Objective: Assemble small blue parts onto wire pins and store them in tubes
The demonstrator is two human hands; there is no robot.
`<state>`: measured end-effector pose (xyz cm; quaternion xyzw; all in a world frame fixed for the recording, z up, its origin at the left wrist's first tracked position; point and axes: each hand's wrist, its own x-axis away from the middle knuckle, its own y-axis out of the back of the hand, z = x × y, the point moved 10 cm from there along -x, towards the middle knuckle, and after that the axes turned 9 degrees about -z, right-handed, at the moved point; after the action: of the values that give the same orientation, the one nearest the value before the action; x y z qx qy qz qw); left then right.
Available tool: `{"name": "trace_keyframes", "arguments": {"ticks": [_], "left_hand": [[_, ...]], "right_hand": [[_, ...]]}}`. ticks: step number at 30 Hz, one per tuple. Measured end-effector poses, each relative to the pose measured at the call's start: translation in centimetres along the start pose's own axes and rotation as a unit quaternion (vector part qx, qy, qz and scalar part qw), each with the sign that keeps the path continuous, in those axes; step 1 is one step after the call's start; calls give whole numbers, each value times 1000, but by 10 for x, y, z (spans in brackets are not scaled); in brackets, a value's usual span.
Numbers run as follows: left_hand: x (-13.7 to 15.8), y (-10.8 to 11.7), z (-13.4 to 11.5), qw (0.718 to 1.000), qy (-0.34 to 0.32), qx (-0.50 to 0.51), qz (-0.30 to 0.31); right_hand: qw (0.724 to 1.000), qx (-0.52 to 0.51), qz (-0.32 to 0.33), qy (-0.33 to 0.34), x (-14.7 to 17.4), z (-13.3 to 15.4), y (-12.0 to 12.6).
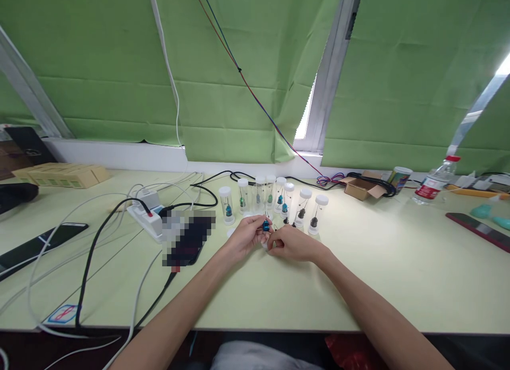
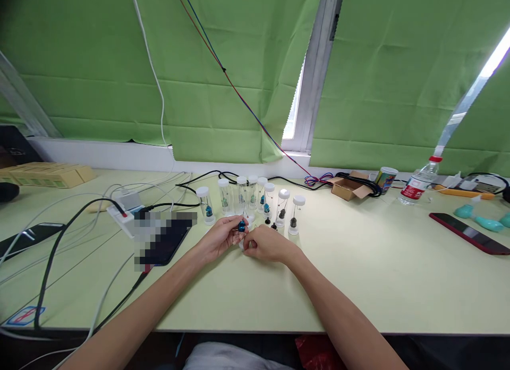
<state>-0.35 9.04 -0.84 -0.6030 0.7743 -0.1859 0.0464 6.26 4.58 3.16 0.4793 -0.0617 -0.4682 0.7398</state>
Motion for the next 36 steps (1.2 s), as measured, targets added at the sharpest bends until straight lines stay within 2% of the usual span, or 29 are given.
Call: {"name": "trace_keyframes", "arguments": {"ticks": [9,16,36], "left_hand": [[1,0,-3,1000,6,1,-15],[1,0,-3,1000,6,4,-20],[-2,5,-4,1000,-4,18,-21]], "right_hand": [[999,33,-5,-19,0,-5,-4],[997,67,19,-39,-1,-6,-7],[996,55,-33,-65,-3,-16,0]]}}
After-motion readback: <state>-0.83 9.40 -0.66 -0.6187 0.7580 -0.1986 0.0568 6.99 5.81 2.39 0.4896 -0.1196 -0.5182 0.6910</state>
